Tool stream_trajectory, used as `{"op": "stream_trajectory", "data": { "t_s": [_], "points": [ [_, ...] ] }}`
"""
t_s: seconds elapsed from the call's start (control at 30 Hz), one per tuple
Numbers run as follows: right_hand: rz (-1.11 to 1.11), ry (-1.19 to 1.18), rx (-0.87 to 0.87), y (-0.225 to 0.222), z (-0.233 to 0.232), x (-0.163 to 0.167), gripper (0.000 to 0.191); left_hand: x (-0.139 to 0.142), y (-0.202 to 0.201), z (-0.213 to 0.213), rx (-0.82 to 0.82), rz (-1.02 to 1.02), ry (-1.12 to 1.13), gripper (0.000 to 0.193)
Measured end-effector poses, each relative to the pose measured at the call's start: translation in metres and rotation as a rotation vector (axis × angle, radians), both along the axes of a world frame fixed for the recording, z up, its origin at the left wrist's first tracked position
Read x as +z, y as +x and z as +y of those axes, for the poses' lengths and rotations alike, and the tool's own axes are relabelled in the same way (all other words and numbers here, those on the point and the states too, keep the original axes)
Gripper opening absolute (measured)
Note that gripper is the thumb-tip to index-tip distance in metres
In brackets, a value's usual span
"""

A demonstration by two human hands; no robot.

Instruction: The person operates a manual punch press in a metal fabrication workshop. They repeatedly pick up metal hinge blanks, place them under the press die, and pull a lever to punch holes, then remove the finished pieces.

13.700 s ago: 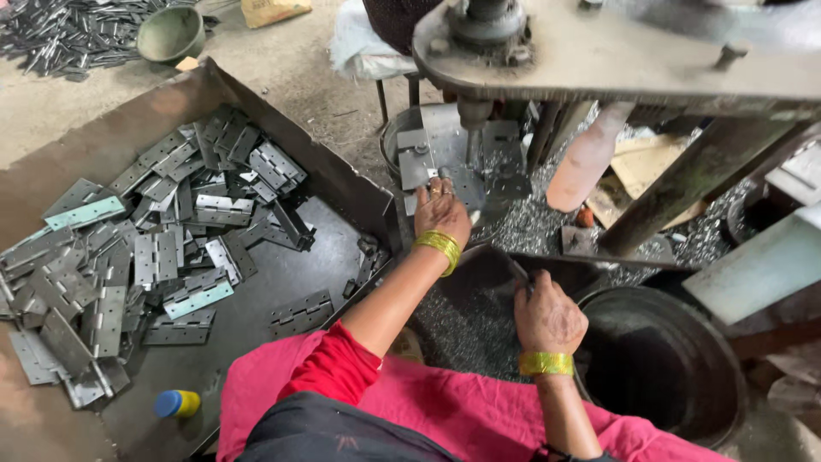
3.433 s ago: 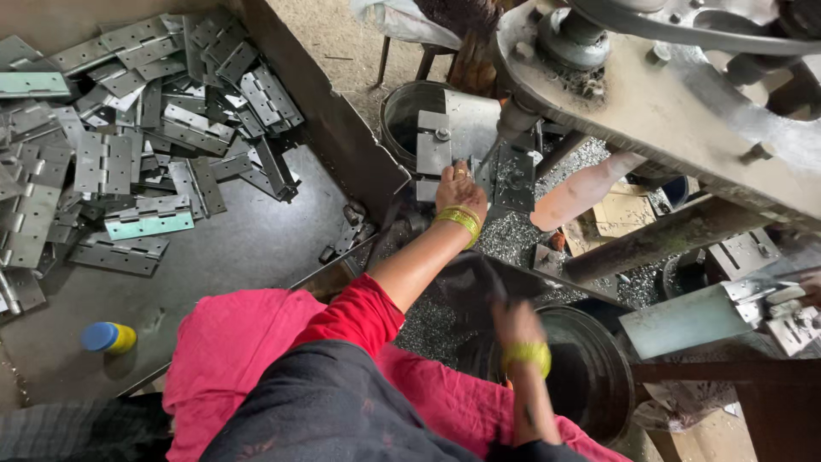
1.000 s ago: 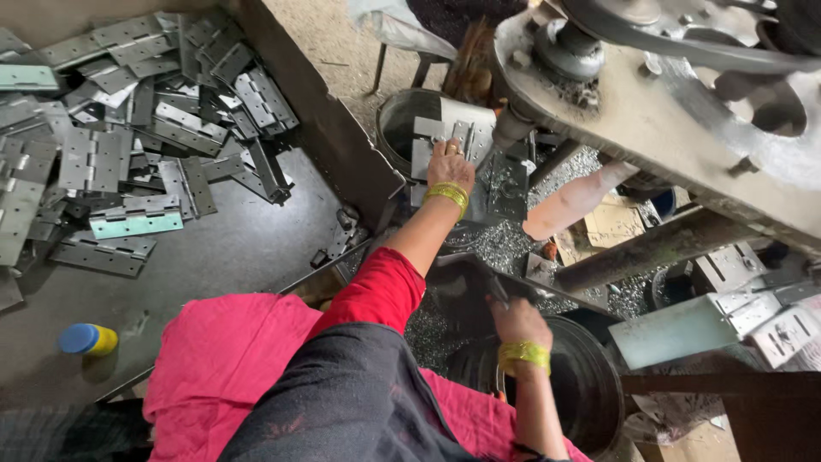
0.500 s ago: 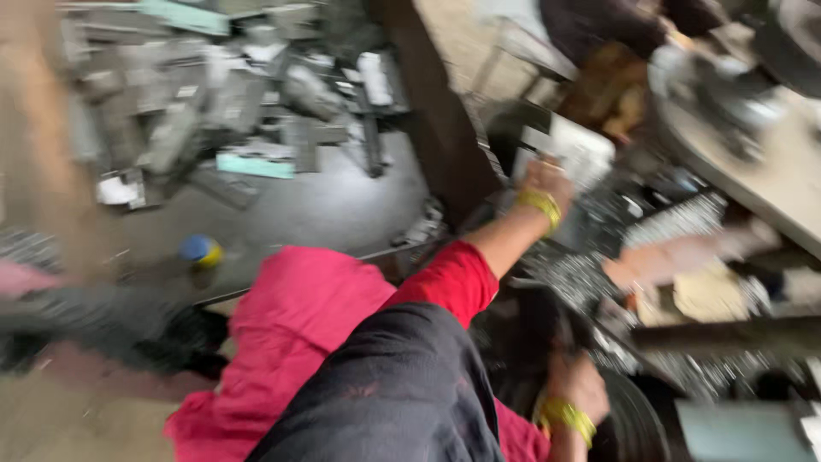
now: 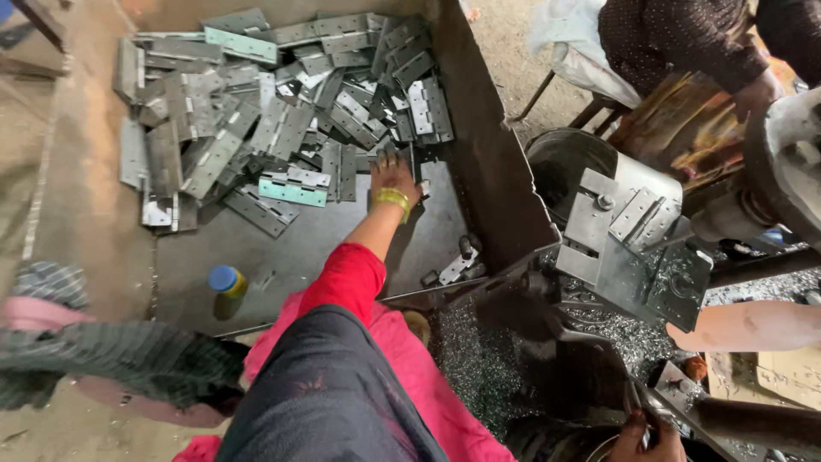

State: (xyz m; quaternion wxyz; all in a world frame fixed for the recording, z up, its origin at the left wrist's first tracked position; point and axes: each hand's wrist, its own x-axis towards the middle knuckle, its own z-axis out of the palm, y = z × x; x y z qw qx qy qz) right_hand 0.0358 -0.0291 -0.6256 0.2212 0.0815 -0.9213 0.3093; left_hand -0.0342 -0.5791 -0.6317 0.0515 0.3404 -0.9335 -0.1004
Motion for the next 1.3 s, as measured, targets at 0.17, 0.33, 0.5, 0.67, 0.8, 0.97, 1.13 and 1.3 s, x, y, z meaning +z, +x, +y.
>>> {"op": "stream_trajectory", "data": {
  "t_s": [0.17, 0.33, 0.5, 0.67, 0.8, 0.97, 1.13, 1.3],
  "points": [
    [0.044, -0.358, 0.221, -0.009, 0.008, -0.020, 0.026, 0.005, -0.034, -0.018, -0.088, -0.368, 0.160, 0.080],
    [0.007, -0.175, 0.074, -0.005, 0.002, -0.009, 0.027, -0.008, -0.019, 0.006, -0.183, -0.335, 0.084, 0.055],
    [-0.181, 0.230, -0.199, 0.019, -0.023, 0.038, 0.029, -0.017, 0.026, 0.066, -0.368, -0.093, -0.110, 0.044],
    [-0.298, 0.376, -0.322, 0.040, -0.039, 0.070, 0.031, -0.019, 0.065, 0.078, -0.353, 0.075, 0.031, 0.057],
    [-0.290, 0.412, -0.386, 0.044, -0.046, 0.070, 0.029, -0.013, 0.080, 0.073, -0.374, 0.147, -0.006, 0.034],
    [-0.282, 0.346, -0.346, 0.044, -0.047, 0.068, 0.031, 0.041, 0.040, 0.059, -0.579, -0.449, 0.012, 0.028],
    [-0.320, 0.400, -0.321, 0.044, -0.047, 0.075, 0.036, 0.108, -0.012, 0.142, -0.874, -0.061, 0.664, 0.043],
    [-0.346, 0.344, -0.286, 0.049, -0.045, 0.076, 0.034, 0.102, -0.024, 0.304, -0.590, 0.390, 0.007, 0.031]
  ]
}}
